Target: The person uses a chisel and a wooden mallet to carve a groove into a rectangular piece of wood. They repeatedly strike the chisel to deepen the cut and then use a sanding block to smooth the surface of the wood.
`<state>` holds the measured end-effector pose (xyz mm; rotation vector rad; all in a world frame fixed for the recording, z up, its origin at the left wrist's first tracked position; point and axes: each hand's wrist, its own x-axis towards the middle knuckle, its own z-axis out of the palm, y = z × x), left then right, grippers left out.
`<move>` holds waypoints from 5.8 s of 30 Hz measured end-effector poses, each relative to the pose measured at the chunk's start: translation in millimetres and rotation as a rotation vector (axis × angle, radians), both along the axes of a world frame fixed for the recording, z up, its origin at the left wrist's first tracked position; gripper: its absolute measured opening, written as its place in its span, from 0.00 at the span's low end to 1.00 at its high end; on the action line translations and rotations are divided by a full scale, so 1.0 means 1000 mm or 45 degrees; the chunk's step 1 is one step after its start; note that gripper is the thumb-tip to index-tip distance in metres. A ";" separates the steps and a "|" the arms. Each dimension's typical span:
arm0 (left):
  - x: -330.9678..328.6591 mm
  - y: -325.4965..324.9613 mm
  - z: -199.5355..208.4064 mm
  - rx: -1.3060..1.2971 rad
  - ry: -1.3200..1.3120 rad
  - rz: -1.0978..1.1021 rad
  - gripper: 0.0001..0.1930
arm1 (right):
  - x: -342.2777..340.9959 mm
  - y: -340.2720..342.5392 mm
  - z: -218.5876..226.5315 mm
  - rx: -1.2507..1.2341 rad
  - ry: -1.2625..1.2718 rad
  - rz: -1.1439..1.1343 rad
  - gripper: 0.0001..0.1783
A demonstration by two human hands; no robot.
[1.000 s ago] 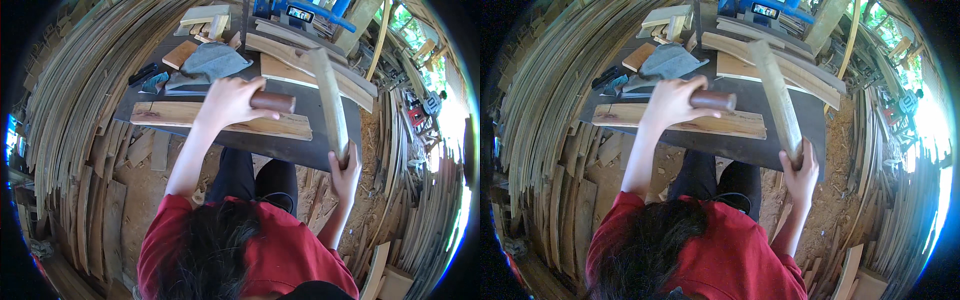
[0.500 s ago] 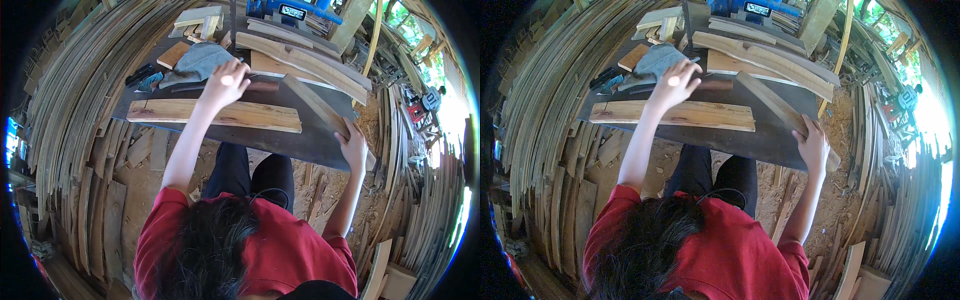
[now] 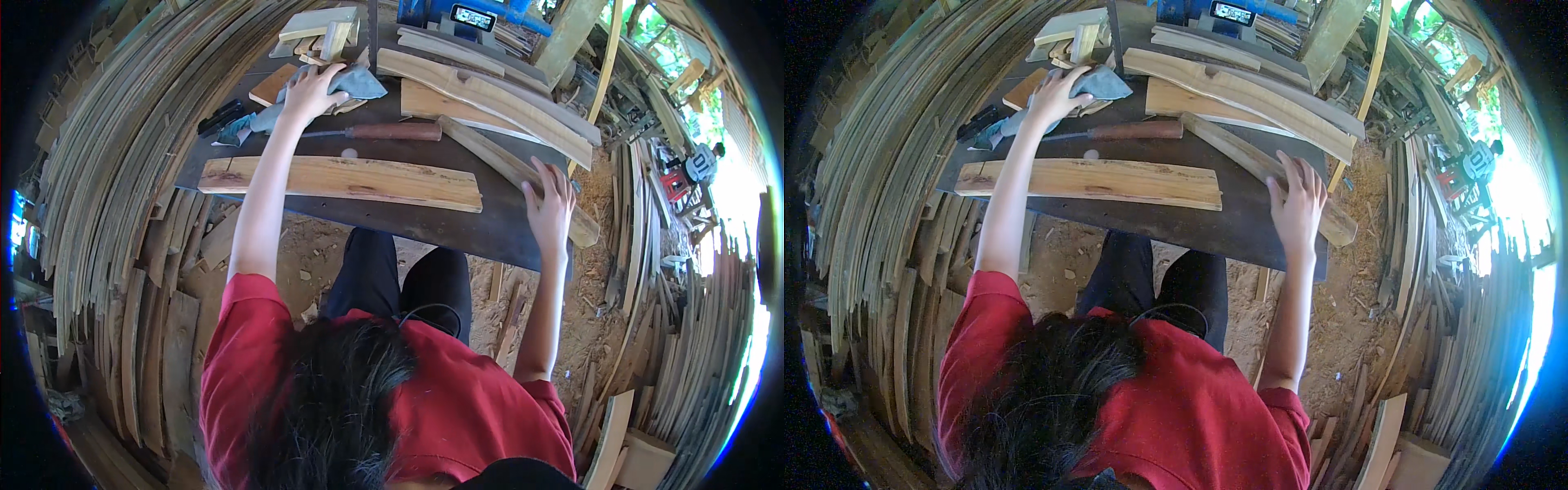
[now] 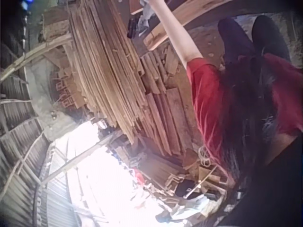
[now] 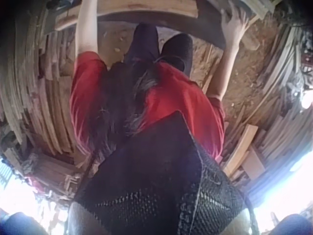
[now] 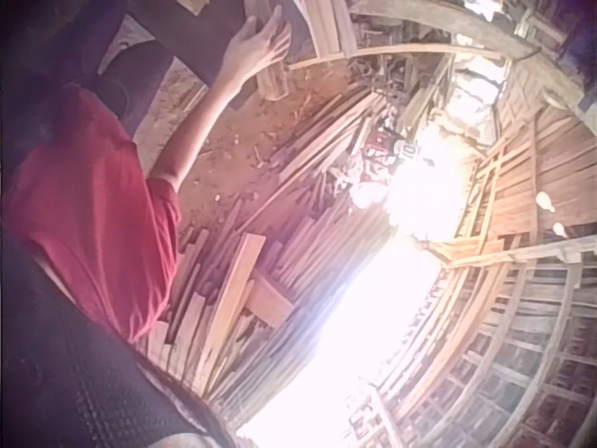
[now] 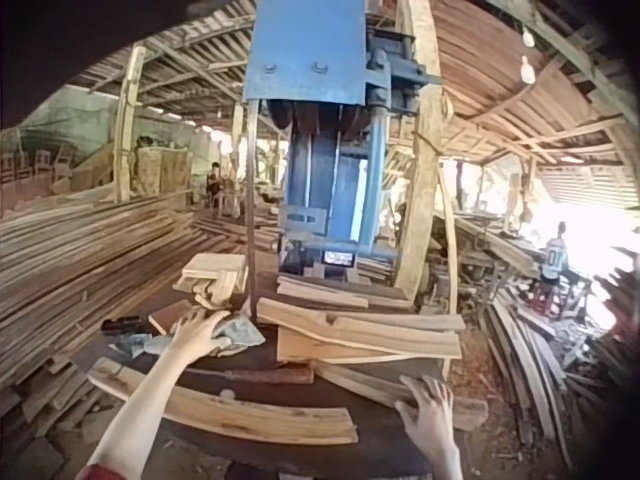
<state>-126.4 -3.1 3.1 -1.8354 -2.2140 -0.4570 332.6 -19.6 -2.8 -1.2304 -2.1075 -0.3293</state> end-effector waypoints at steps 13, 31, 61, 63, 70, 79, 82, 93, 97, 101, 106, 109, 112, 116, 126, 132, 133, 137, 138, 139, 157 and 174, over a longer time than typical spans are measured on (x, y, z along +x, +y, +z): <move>-0.016 -0.070 0.058 1.229 -0.271 -0.252 0.15 | -0.091 -0.025 -0.017 -0.389 0.024 0.681 0.34; 0.155 -0.152 -0.035 0.530 -0.261 -0.105 0.18 | -0.050 -0.069 -0.015 -0.440 0.126 0.490 0.38; 0.213 -0.154 -0.026 0.224 -0.355 -0.496 0.16 | -0.053 -0.067 -0.018 -0.448 0.158 0.438 0.37; 0.179 -0.159 -0.023 0.188 -0.340 -0.330 0.17 | -0.053 -0.066 -0.018 -0.457 0.129 0.445 0.36; 0.037 -0.168 -0.004 -0.179 -0.218 0.524 0.27 | -0.055 -0.068 -0.012 -0.498 0.146 0.456 0.35; 0.226 -0.156 -0.038 0.078 -0.178 -0.196 0.29 | -0.051 -0.072 -0.016 -0.393 0.021 0.415 0.35; 0.247 -0.155 -0.043 0.202 0.009 -0.224 0.29 | -0.050 -0.070 -0.020 -0.355 0.026 0.401 0.37; 0.036 -0.132 -0.037 0.017 -0.231 0.537 0.30 | -0.050 -0.100 -0.030 -0.308 0.149 0.403 0.30; 0.089 -0.120 -0.041 0.100 -0.207 0.498 0.29 | -0.052 -0.103 -0.032 -0.270 0.192 0.392 0.30; 0.208 -0.135 -0.053 0.136 -0.042 0.244 0.29 | -0.053 -0.103 -0.035 -0.280 0.231 0.368 0.31; 0.224 -0.141 -0.057 0.250 -0.150 0.144 0.29 | -0.053 -0.105 -0.037 -0.293 0.207 0.341 0.31; 0.142 -0.120 -0.047 0.125 -0.181 0.408 0.29 | -0.053 -0.105 -0.038 -0.257 0.227 0.329 0.32; 0.046 -0.100 -0.027 -0.047 -0.367 0.681 0.33 | -0.054 -0.106 -0.040 -0.215 0.256 0.348 0.31; 0.016 -0.090 -0.032 0.012 -0.356 0.810 0.33 | -0.055 -0.107 -0.044 -0.190 0.281 0.344 0.31; 0.149 -0.134 -0.055 0.143 -0.250 0.247 0.31 | -0.055 -0.108 -0.044 -0.204 0.301 0.352 0.31; 0.015 -0.088 -0.016 -0.169 -0.476 0.635 0.35 | -0.057 -0.113 -0.045 -0.228 0.326 0.367 0.31; 0.008 -0.084 -0.018 -0.150 -0.450 0.689 0.35 | -0.057 -0.114 -0.045 -0.206 0.346 0.367 0.31; 0.050 -0.098 -0.034 -0.033 -0.268 0.612 0.33 | -0.058 -0.115 -0.045 -0.216 0.345 0.367 0.31; 0.071 -0.103 -0.036 -0.043 -0.282 0.544 0.32 | -0.058 -0.115 -0.045 -0.212 0.359 0.368 0.31; 0.095 -0.110 -0.041 -0.012 -0.259 0.471 0.32 | -0.058 -0.114 -0.045 -0.223 0.350 0.372 0.31; 0.066 -0.122 -0.043 0.018 -0.246 0.434 0.31 | -0.055 -0.110 -0.046 -0.175 0.372 0.416 0.30; 0.051 -0.106 -0.036 -0.051 -0.179 0.469 0.31 | -0.057 -0.113 -0.046 -0.161 0.400 0.435 0.31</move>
